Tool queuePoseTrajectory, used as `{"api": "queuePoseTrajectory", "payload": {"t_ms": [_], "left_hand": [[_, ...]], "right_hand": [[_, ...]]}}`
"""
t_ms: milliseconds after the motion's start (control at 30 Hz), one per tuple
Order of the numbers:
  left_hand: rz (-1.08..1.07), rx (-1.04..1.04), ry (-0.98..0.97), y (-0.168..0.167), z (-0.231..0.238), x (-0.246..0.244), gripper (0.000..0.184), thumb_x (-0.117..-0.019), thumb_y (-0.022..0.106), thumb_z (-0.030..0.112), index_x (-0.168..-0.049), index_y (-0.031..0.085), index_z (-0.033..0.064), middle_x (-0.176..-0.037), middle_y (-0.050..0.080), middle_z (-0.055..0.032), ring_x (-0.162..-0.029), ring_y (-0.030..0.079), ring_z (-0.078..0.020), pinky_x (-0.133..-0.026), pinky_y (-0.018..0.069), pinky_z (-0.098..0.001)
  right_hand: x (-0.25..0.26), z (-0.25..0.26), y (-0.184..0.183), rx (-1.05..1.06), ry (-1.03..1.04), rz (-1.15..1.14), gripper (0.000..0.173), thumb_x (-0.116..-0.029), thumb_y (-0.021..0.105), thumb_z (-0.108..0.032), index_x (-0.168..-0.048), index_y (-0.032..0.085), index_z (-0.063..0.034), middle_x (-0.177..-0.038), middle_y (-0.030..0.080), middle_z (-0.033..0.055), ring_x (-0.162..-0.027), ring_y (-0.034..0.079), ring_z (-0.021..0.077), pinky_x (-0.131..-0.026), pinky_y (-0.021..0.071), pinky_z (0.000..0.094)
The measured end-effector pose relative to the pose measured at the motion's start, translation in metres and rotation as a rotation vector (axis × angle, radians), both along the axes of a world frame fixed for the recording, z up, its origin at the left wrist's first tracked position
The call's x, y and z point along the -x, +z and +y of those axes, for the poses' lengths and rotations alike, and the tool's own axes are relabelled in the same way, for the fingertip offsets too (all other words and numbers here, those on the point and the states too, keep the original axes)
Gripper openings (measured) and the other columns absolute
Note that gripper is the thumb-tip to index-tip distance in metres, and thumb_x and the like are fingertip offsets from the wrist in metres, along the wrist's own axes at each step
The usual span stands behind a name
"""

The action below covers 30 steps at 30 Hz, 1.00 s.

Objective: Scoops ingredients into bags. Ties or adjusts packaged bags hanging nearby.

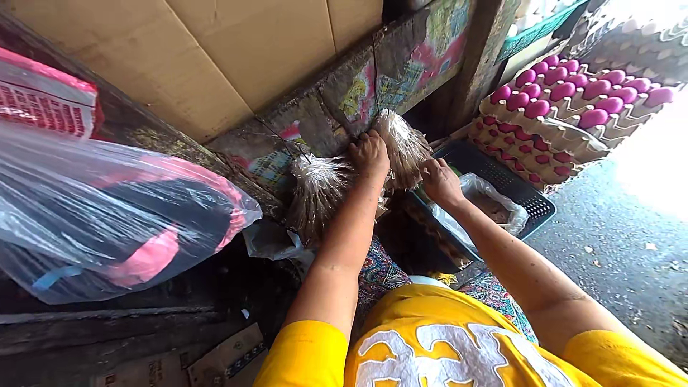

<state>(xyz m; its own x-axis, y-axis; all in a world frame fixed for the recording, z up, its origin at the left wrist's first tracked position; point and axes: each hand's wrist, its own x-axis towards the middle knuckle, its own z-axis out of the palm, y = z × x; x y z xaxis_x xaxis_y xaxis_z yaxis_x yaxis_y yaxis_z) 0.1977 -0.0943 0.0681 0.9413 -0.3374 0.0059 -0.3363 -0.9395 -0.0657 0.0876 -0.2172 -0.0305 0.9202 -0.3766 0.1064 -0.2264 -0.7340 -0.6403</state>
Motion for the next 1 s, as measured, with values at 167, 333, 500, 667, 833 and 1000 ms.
{"api": "queuePoseTrajectory", "payload": {"t_ms": [167, 333, 500, 667, 833, 1000], "left_hand": [[0.09, -0.062, -0.063, -0.001, -0.012, 0.009, 0.057, -0.0904, 0.069, 0.011, -0.141, 0.048, -0.005, -0.136, 0.058, -0.0261, -0.127, 0.056, -0.0406, -0.111, 0.0349, -0.061], [0.115, 0.02, -0.095, -0.002, 0.0, 0.005, 0.051, -0.0904, 0.069, 0.012, -0.138, 0.054, -0.0005, -0.134, 0.06, -0.0235, -0.124, 0.059, -0.039, -0.112, 0.0322, -0.064], [0.069, 0.103, -0.082, 0.006, 0.011, 0.021, 0.05, -0.0973, 0.063, 0.034, -0.134, 0.06, 0.0013, -0.139, 0.059, -0.0216, -0.13, 0.054, -0.0385, -0.115, 0.0272, -0.0638], [-0.007, 0.508, -0.521, -0.004, 0.046, 0.085, 0.047, -0.1025, 0.061, 0.03, -0.141, 0.059, 0.0035, -0.157, 0.044, -0.0173, -0.139, 0.05, -0.0343, -0.114, 0.0396, -0.0528], [0.84, 0.701, -0.703, -0.059, 0.088, 0.141, 0.034, -0.1003, 0.064, 0.022, -0.127, 0.068, 0.0026, -0.127, 0.068, -0.0106, -0.116, 0.066, -0.0139, -0.104, 0.0527, -0.0332], [1.542, 0.949, -0.037, -0.141, 0.134, 0.15, 0.042, -0.101, 0.052, 0.016, -0.14, 0.053, 0.0009, -0.134, 0.062, -0.0102, -0.113, 0.065, -0.0185, -0.094, 0.0553, -0.0361]], "right_hand": [[0.007, 0.006, -0.025, 0.036, 0.129, 0.116, 0.067, -0.0975, 0.063, -0.009, -0.158, 0.035, -0.0032, -0.155, 0.045, 0.0254, -0.126, 0.058, 0.0483, -0.098, 0.05, 0.0666], [0.021, 0.003, -0.027, -0.037, 0.256, 0.139, 0.058, -0.1009, 0.063, -0.018, -0.155, 0.044, -0.0094, -0.15, 0.052, 0.0206, -0.133, 0.055, 0.0417, -0.108, 0.0446, 0.0617], [0.07, -0.036, -0.029, -0.044, 0.214, 0.049, 0.031, -0.1038, 0.058, -0.013, -0.132, 0.066, -0.0029, -0.139, 0.062, 0.0187, -0.125, 0.062, 0.0378, -0.106, 0.0482, 0.0592], [0.14, -0.115, -0.041, -0.118, -0.137, 0.124, 0.03, -0.1033, 0.058, -0.011, -0.129, 0.067, -0.0008, -0.129, 0.066, 0.0252, -0.12, 0.063, 0.0444, -0.103, 0.046, 0.0672], [0.197, -0.162, -0.042, -0.204, -0.485, 0.124, 0.03, -0.1074, 0.051, -0.017, -0.126, 0.068, -0.0001, -0.122, 0.068, 0.0272, -0.115, 0.065, 0.0466, -0.1, 0.045, 0.0701], [0.195, -0.174, -0.002, 0.095, -0.539, -0.144, 0.036, -0.1099, 0.044, -0.017, -0.132, 0.062, 0.0059, -0.125, 0.064, 0.0312, -0.115, 0.064, 0.0466, -0.102, 0.0485, 0.0602]]}}
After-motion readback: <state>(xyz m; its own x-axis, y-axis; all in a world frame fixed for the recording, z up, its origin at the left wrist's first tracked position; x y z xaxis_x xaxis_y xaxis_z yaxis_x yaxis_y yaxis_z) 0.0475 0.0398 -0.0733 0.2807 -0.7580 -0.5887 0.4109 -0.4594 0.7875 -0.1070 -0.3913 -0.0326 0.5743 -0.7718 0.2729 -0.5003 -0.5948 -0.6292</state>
